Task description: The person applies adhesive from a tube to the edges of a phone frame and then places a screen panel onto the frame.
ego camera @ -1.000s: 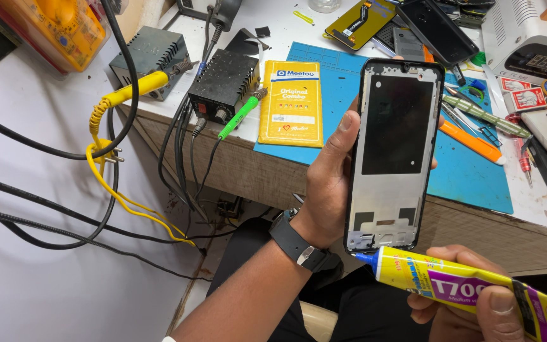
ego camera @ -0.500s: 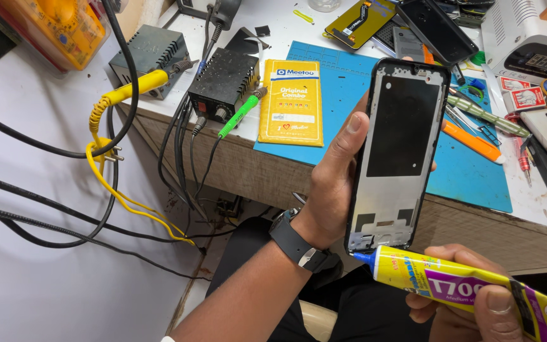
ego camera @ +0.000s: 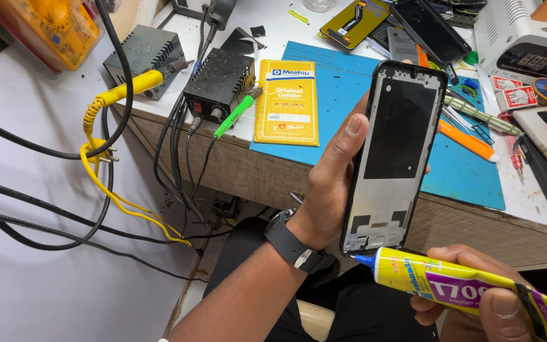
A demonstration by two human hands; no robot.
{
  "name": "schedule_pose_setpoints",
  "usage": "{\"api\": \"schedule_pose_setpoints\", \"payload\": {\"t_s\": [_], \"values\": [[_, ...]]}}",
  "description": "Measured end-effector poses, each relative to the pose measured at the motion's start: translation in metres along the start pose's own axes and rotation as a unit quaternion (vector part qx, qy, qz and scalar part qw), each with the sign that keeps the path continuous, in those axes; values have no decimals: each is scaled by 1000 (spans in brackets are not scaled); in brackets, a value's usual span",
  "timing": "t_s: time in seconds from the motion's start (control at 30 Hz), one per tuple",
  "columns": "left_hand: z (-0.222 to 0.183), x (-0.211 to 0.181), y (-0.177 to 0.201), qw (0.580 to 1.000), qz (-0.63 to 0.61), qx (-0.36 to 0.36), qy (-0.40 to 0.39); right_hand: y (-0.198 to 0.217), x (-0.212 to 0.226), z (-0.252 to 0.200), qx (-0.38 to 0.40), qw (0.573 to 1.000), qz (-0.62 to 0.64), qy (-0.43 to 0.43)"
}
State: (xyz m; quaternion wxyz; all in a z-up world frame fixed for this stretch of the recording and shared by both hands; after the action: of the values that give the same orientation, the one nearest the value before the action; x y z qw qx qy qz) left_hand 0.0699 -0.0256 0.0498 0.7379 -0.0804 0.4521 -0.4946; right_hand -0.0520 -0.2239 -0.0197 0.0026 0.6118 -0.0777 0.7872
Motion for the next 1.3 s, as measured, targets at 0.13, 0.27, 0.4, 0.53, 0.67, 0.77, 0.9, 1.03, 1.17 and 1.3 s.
{"api": "schedule_pose_setpoints", "payload": {"t_s": [0.13,0.27,0.4,0.53,0.67,0.77,0.9,1.03,1.17,1.3], "values": [[0,0,-1,1000,-8,0,0,4,-1,1,0,997,-74,-37],[0,-1,-2,1000,-10,2,-2,-3,2,3,14,999,-29,4],[0,1,-1,1000,-20,1,4,-5,7,4,23,999,-34,10],[0,1,-1,1000,-16,5,1,-2,15,1,0,995,-94,28],[-3,0,4,1000,-26,-1,5,24,20,12,-17,996,-76,38],[-6,1,9,998,-55,-13,15,48,17,18,-44,998,-27,46],[-7,-2,9,994,-108,-20,9,68,9,14,-67,995,50,56],[-7,-2,9,990,-131,-48,30,69,8,6,-74,995,55,44],[-6,-9,2,997,-68,-33,21,54,5,-4,-69,997,40,19],[-3,-13,-4,1000,7,-28,4,42,4,-12,-57,998,20,-7]]}}
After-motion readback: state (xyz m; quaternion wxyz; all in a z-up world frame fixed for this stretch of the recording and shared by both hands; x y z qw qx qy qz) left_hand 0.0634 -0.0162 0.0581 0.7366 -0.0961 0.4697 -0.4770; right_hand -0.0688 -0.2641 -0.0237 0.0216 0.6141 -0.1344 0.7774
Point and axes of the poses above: each hand's wrist, its own z-axis towards the middle knuckle, its own y-axis out of the back of the hand, x = y × z, the point moved 9 cm from there along z, towards the middle knuckle, and after that the axes turned 5 degrees about x, right-handed, at the moved point
